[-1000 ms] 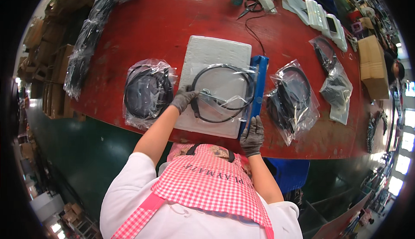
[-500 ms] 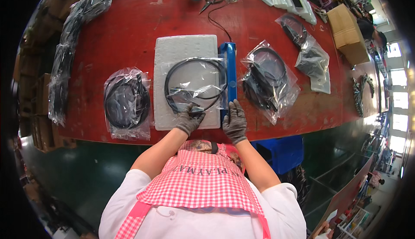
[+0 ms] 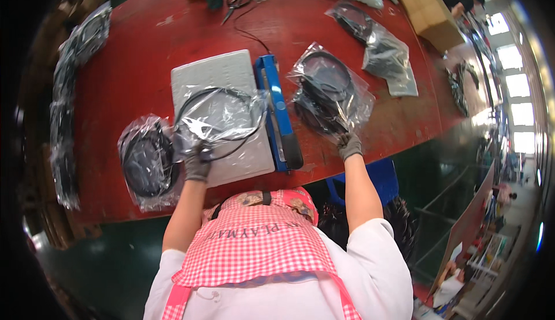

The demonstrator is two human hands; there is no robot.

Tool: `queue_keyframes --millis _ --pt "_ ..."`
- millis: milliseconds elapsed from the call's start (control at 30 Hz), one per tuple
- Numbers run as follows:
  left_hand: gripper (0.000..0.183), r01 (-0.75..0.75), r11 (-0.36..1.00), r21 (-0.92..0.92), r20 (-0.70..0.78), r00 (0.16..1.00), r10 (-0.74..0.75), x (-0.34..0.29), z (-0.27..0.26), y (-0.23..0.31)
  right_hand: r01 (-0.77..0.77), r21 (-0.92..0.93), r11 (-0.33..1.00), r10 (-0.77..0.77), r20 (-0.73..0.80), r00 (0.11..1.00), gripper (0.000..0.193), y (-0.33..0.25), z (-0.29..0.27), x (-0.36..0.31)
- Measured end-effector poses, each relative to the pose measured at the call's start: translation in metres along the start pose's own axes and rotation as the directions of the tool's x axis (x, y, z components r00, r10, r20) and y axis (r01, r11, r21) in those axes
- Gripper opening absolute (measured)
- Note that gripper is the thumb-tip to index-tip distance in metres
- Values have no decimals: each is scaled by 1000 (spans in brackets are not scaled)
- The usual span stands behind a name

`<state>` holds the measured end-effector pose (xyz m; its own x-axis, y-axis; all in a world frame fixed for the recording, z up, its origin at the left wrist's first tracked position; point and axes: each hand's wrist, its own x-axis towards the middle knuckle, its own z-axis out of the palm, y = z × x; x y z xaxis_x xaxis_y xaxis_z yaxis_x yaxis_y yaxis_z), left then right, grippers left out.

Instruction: Packaging and sealing black cables into plastic bags using a heat sealer on a fabrication floor.

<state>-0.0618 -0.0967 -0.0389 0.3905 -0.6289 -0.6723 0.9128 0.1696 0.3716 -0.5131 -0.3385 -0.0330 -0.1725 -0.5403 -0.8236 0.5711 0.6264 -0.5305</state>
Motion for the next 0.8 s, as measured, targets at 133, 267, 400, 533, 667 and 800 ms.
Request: queue_keyframes --millis 133,267,400,533,667,800 --pt "33 -77 969 233 186 982 33 -46 0 90 10 -201 979 -14 -21 1000 23 -11 7 26" --pt "38 -7 949 315 194 979 -58 -73 -53 196 209 -731 650 -393 -88 915 53 -9 53 25" --pt "29 -70 773 630 -79 985 153 -93 -54 283 276 -797 536 -466 -7 885 45 -31 56 65" --pt "14 326 12 945 -276 782 559 -69 -147 331 251 -769 588 -390 3 921 37 -38 62 98" --pt "17 359 -199 912 -72 617 784 -41 -191 298 49 -718 694 -155 -83 984 30 -56 15 119" --pt "20 163 -124 979 24 513 858 -21 -178 268 78 -978 192 -254 27 967 23 -80 6 119"
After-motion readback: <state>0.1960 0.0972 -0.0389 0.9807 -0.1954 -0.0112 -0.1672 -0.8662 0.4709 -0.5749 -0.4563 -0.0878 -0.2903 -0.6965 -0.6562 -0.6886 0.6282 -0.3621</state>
